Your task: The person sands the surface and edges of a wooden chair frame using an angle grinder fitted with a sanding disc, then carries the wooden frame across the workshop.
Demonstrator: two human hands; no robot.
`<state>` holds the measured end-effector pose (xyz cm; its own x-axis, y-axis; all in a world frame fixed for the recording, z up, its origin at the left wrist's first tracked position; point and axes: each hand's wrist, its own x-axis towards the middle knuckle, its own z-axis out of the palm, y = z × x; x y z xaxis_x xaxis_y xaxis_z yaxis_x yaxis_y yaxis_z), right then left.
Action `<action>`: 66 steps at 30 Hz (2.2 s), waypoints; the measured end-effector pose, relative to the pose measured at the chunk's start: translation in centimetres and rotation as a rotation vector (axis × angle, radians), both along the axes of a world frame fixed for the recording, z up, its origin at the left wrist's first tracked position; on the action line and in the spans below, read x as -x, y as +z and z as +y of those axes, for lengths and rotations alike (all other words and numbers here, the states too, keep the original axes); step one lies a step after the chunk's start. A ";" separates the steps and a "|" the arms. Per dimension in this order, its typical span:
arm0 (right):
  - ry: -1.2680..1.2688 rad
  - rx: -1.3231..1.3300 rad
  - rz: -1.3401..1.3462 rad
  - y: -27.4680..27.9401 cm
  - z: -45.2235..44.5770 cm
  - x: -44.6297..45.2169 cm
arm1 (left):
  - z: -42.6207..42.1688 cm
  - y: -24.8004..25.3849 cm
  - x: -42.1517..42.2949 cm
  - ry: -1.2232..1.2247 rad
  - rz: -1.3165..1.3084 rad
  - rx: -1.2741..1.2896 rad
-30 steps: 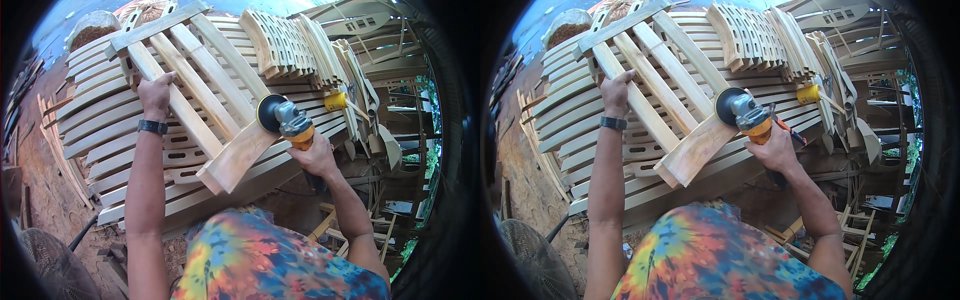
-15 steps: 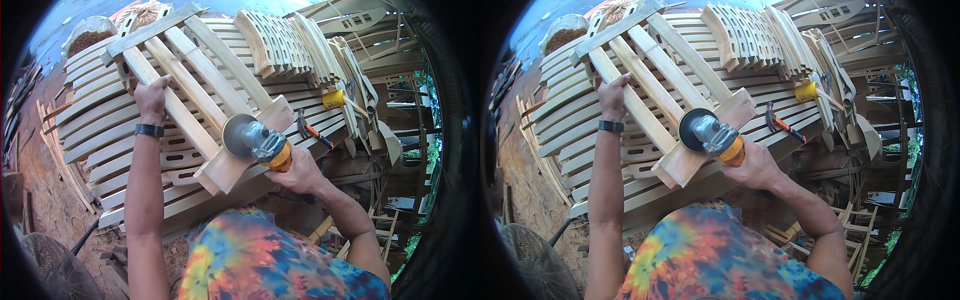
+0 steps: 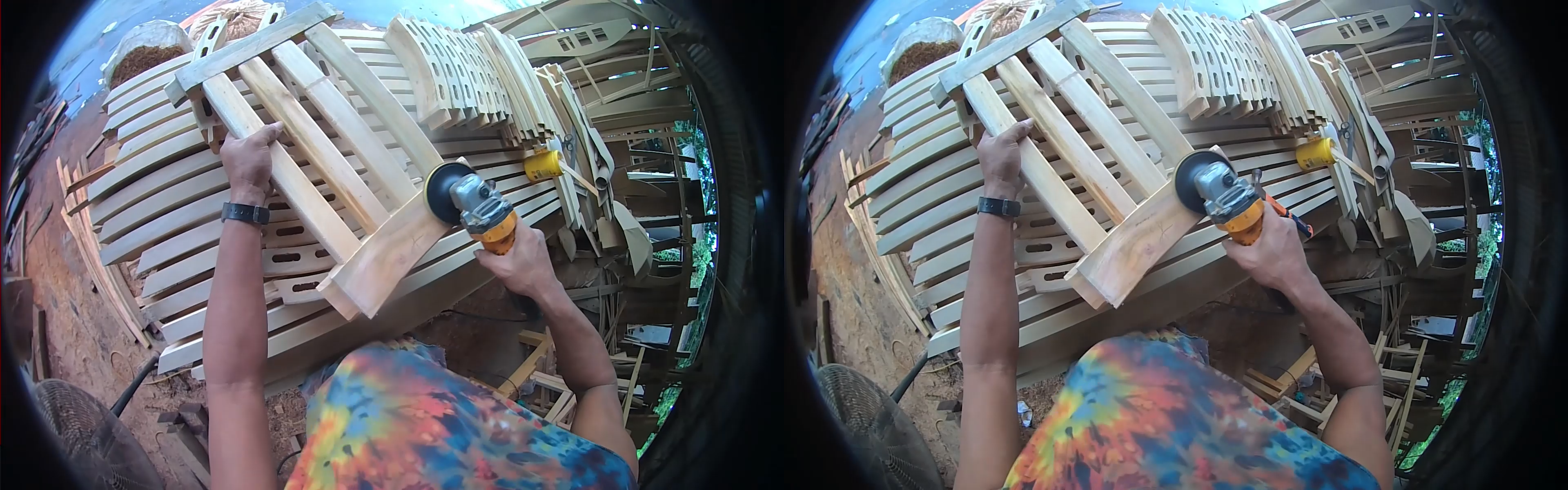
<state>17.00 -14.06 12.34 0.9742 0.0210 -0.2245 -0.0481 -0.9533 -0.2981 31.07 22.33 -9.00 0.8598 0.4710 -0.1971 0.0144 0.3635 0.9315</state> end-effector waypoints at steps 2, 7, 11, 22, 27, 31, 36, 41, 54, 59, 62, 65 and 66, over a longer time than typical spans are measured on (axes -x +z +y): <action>-0.022 0.018 -0.037 -0.2 -0.6 -0.1 | -0.2 0.5 0.1 0.001 0.026 -0.003; 0.006 -0.022 -0.035 0.2 0.8 0.2 | -0.1 0.4 -0.1 0.014 0.041 -0.001; 0.123 -0.106 0.038 -0.4 2.3 0.6 | -0.3 1.3 0.2 0.022 0.051 -0.043; 0.136 -0.065 0.026 -0.6 1.8 -0.3 | -0.2 0.4 -0.1 0.030 0.034 -0.042; 0.074 -0.044 0.032 -0.1 1.2 -0.5 | -0.1 0.0 -0.2 0.014 0.034 -0.015; 0.075 -0.009 0.011 0.3 0.6 -0.8 | -0.2 0.4 0.1 0.009 -0.001 0.008; 0.015 0.012 -0.044 0.6 0.6 -0.5 | -0.2 0.7 0.0 0.024 0.032 -0.023; 0.145 -0.096 -0.052 -0.2 2.0 0.0 | -0.3 0.2 -0.1 0.020 0.020 -0.005; 0.095 -0.045 -0.018 -0.7 0.5 -1.4 | -0.2 0.1 -0.1 -0.004 0.007 0.022; 0.041 0.010 -0.069 -0.4 0.3 -1.4 | -0.3 0.3 -0.1 0.017 0.003 0.023; 0.095 -0.051 -0.040 -0.3 1.3 -0.9 | -0.1 -0.1 -0.2 0.019 0.009 0.007; 0.122 -0.072 -0.006 -0.5 2.3 -0.7 | -0.2 -0.1 -0.3 0.019 0.009 -0.016; 0.123 -0.074 -0.005 -0.6 2.3 -0.7 | -0.2 -0.1 -0.3 0.024 0.018 -0.021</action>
